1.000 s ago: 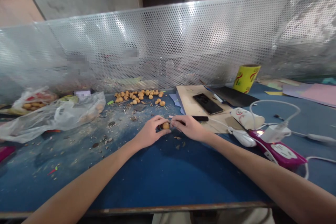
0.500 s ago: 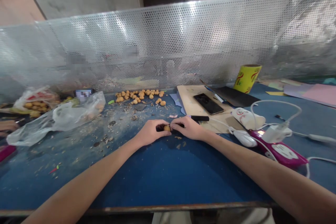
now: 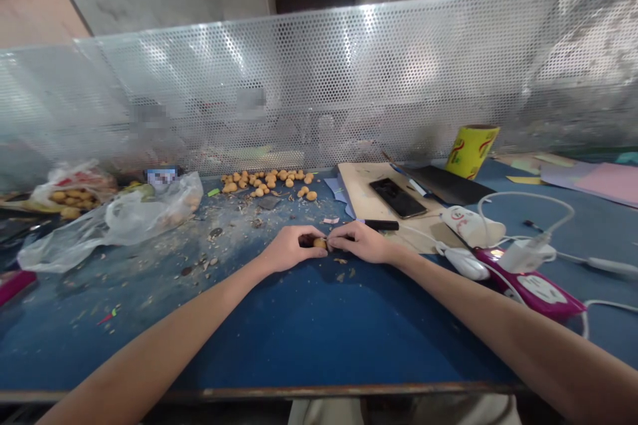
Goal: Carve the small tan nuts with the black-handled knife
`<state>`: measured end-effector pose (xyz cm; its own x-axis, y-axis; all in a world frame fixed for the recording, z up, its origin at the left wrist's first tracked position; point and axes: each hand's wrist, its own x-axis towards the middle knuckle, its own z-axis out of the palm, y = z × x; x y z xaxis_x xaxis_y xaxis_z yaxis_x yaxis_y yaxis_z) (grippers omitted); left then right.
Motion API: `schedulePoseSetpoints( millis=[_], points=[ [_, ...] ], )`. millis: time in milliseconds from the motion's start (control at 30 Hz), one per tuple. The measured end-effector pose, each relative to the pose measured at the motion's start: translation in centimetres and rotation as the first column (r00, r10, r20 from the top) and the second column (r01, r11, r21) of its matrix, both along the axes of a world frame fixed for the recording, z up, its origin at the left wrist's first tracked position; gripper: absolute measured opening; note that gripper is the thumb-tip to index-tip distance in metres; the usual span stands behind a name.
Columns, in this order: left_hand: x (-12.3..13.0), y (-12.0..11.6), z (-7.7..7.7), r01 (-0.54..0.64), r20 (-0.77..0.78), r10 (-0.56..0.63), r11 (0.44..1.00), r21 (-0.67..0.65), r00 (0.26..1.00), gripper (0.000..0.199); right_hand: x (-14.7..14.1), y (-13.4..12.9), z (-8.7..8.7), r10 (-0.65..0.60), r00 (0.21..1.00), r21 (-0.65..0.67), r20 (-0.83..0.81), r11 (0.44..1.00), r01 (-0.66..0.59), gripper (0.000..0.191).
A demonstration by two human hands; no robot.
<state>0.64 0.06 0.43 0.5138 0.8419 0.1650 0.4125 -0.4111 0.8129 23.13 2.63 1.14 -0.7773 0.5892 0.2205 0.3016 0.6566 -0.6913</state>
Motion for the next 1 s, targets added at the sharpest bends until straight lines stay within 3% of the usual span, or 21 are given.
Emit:
schedulePoseSetpoints(
  millis=[600,1000],
  points=[
    [0.28,-0.33,0.13,-0.056,-0.034,0.058,0.997,0.06,0.998,0.031,-0.48,-0.26,-0.1,-0.108,0.994,0.071,-0.014,0.992,0.108,0.032],
    [0.24,-0.2,-0.16,-0.069,-0.032,0.071,0.996,0.049,0.997,0.031,0.04,0.35,0.03,-0.023,0.998,-0.003,-0.06,1.0,0.023,0.034]
  ],
)
